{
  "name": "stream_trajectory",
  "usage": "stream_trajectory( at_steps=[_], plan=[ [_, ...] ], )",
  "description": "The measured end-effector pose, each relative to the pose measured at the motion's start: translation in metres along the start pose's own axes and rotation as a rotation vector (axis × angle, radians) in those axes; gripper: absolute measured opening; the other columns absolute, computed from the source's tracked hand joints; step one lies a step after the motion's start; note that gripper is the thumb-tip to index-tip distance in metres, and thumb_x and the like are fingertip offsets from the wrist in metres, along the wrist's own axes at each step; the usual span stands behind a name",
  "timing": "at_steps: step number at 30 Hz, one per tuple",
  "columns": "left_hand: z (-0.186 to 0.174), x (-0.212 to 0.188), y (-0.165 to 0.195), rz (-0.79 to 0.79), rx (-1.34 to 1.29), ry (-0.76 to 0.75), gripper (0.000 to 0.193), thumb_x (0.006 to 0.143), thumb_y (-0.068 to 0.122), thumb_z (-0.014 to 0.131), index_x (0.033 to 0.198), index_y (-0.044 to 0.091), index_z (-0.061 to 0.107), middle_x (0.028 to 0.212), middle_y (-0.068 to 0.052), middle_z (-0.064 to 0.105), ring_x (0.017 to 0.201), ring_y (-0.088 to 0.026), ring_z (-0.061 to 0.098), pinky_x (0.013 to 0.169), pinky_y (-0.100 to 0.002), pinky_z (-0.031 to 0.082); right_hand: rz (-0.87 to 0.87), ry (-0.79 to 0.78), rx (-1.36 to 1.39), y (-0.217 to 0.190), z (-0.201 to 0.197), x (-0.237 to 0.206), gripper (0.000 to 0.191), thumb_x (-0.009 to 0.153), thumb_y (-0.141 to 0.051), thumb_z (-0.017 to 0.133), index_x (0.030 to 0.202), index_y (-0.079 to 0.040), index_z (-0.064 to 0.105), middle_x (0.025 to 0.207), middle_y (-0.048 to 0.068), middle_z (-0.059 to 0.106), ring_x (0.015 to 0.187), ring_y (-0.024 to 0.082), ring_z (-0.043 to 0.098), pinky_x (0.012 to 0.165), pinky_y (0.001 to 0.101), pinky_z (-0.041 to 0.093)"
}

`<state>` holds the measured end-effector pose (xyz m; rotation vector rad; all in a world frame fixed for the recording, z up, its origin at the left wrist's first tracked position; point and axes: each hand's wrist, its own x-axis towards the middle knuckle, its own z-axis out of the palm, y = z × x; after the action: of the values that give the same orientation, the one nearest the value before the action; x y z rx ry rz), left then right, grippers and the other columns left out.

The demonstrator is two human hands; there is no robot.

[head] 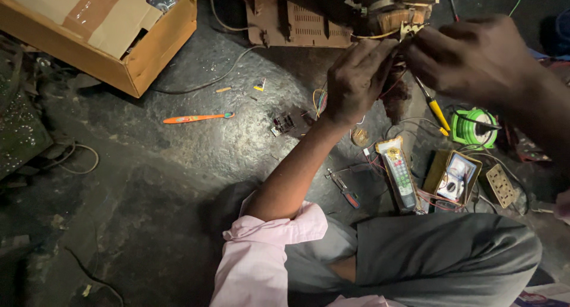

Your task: The person sits on the floor and uses pliers to strip insulation from colored wires, then connects them to terminals on a motor assembly. They twist and secure the wires by hand, handling the motor and wire bundle throughout.

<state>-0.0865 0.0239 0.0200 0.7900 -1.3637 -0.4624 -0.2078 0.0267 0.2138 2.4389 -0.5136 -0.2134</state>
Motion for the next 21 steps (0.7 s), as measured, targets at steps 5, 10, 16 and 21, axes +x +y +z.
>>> stream_trajectory(
  at_steps=[5, 10, 16, 21],
  plan=[
    [0.005, 0.000, -0.003, 0.051, 0.036, 0.037, 0.031, 0.098, 0.002, 0.070, 0.127, 0.009, 0.068, 0.123, -0.005, 0.070, 0.113, -0.021, 0.071, 0.095, -0.030, 0.061, 0.585, -0.082, 0.523, -0.010, 0.011, 0.008, 0.017, 0.102, -0.022, 0.071, 0.101, -0.005, 0.075, 0.079, 0.011, 0.068, 0.061, 0.025, 0.065, 0.057, 0.0329, 0.052],
    [0.000, 0.000, 0.002, -0.033, -0.082, 0.026, 0.027, 0.097, 0.001, 0.072, 0.124, 0.005, 0.070, 0.116, -0.006, 0.071, 0.105, -0.021, 0.074, 0.086, -0.028, 0.061, 1.186, -0.432, 1.195, 0.007, 0.011, 0.000, 0.022, 0.104, -0.025, 0.066, 0.097, -0.008, 0.077, 0.062, 0.015, 0.062, 0.049, 0.030, 0.054, 0.041, 0.0383, 0.039],
    [-0.005, 0.004, 0.010, -0.003, -0.108, 0.041, 0.028, 0.099, 0.000, 0.069, 0.126, 0.006, 0.068, 0.121, -0.006, 0.070, 0.105, -0.021, 0.073, 0.091, -0.030, 0.061, 0.228, 0.088, 0.225, 0.002, -0.009, -0.010, 0.019, 0.101, -0.016, 0.077, 0.116, -0.005, 0.072, 0.099, 0.008, 0.070, 0.074, 0.022, 0.070, 0.061, 0.0312, 0.052],
    [-0.010, 0.007, 0.012, 0.004, -0.030, 0.010, 0.034, 0.095, -0.003, 0.070, 0.127, 0.007, 0.068, 0.117, -0.006, 0.070, 0.106, -0.023, 0.072, 0.092, -0.032, 0.060, 0.039, 0.104, 0.031, -0.001, -0.011, -0.001, 0.038, 0.073, -0.015, 0.077, 0.111, -0.010, 0.074, 0.096, 0.003, 0.070, 0.073, 0.017, 0.070, 0.058, 0.0295, 0.054]
  ],
)
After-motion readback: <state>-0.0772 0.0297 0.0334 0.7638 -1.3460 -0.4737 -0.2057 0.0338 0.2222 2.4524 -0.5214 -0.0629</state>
